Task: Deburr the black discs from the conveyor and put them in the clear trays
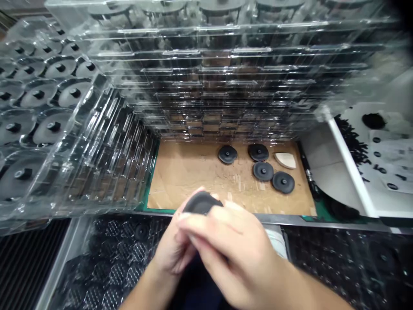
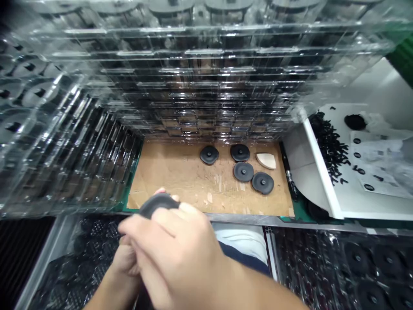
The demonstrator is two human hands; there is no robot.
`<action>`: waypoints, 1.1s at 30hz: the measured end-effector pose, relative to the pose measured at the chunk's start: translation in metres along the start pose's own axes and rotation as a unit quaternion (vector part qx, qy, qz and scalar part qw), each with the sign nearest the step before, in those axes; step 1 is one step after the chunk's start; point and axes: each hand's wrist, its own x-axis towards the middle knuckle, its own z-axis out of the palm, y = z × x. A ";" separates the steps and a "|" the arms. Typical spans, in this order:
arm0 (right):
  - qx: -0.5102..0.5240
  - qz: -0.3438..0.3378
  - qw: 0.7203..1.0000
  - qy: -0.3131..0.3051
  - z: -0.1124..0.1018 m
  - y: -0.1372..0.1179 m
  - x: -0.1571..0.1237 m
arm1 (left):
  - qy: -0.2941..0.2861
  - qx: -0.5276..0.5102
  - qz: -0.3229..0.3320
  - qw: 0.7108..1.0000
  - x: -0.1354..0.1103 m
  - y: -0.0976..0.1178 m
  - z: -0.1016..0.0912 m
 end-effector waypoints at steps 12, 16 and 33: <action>-0.078 -0.091 0.990 -0.074 -0.028 0.028 0.010 | -0.073 -0.089 -0.048 0.992 -0.003 -0.003 0.012; -0.048 0.095 0.994 -0.029 -0.015 0.074 0.000 | -0.064 -0.122 -0.091 0.986 -0.006 -0.004 0.006; 0.055 0.253 0.966 0.000 0.021 0.080 -0.059 | -0.104 -0.121 -0.057 0.986 -0.009 -0.014 0.001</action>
